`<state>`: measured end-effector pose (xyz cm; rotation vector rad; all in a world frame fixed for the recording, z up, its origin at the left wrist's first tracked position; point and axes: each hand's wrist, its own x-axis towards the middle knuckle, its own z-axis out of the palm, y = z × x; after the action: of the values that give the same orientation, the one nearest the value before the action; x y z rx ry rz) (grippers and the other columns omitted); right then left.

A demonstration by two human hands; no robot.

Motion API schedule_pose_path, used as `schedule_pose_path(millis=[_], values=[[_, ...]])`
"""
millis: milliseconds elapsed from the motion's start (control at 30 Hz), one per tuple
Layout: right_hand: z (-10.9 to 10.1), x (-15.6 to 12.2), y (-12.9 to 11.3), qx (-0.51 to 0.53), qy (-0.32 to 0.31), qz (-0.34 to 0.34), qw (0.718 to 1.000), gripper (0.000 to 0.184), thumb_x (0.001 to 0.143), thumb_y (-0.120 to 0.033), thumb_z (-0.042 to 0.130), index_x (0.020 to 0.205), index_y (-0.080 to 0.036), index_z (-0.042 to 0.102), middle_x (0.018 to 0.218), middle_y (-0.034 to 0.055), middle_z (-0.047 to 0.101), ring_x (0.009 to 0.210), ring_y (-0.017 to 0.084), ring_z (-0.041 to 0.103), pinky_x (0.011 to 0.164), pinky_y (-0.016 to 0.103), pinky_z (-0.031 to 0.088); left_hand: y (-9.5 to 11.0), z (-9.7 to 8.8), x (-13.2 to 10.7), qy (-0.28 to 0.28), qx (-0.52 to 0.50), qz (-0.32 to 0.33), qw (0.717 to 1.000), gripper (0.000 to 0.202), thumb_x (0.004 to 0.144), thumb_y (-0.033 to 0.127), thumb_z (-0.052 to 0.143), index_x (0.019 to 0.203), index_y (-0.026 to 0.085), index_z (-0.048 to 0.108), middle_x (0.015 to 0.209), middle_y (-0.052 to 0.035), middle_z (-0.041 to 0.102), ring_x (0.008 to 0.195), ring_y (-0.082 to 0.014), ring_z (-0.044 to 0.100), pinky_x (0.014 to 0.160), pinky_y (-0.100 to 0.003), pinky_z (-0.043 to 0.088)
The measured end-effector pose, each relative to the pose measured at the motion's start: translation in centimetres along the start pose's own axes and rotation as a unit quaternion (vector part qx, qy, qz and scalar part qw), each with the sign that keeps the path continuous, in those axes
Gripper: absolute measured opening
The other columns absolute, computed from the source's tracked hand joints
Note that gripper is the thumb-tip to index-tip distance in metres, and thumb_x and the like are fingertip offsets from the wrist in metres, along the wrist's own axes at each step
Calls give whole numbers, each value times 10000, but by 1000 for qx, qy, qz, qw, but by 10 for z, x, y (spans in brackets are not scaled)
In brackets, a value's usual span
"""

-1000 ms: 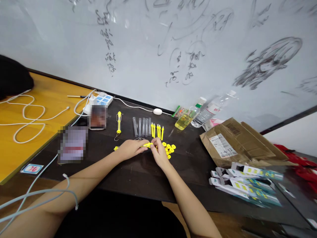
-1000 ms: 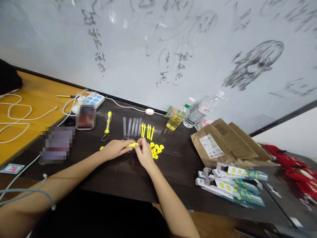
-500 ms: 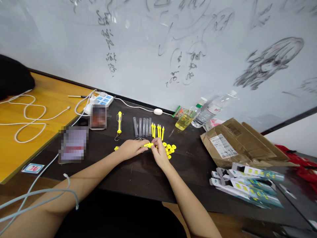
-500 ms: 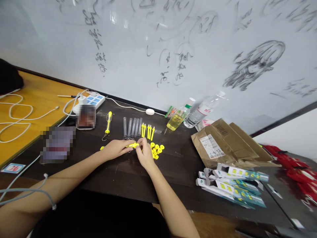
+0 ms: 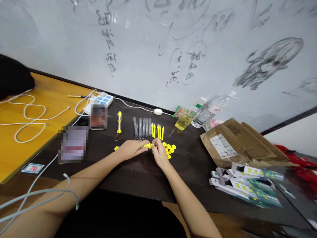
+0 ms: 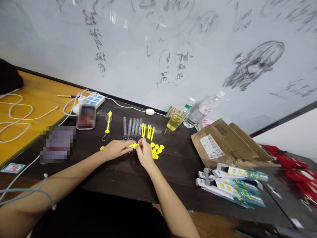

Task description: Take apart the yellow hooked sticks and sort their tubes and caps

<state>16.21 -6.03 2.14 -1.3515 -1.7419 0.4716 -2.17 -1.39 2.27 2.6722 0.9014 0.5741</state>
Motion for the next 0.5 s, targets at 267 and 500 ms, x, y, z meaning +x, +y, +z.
schedule_pose_path(millis=[267,500], values=[[3,-1,-1,37,2,15,999,110,894,-293,416,829,-214,453,687,-31,470,625,129,462,613,259,358,2,-4,0,-9,3,-1,1000,380,950,470,322,1213,264,501,1057,-32,685,918,-208,661,729,-259,452],[0,-1,-7,-102,28,-33,994,188,937,-310,366,827,-201,472,752,3,532,691,145,506,651,263,365,1,-3,1,-3,-11,-13,1000,398,943,472,341,1233,257,508,1056,-44,684,915,-196,658,752,-251,454]])
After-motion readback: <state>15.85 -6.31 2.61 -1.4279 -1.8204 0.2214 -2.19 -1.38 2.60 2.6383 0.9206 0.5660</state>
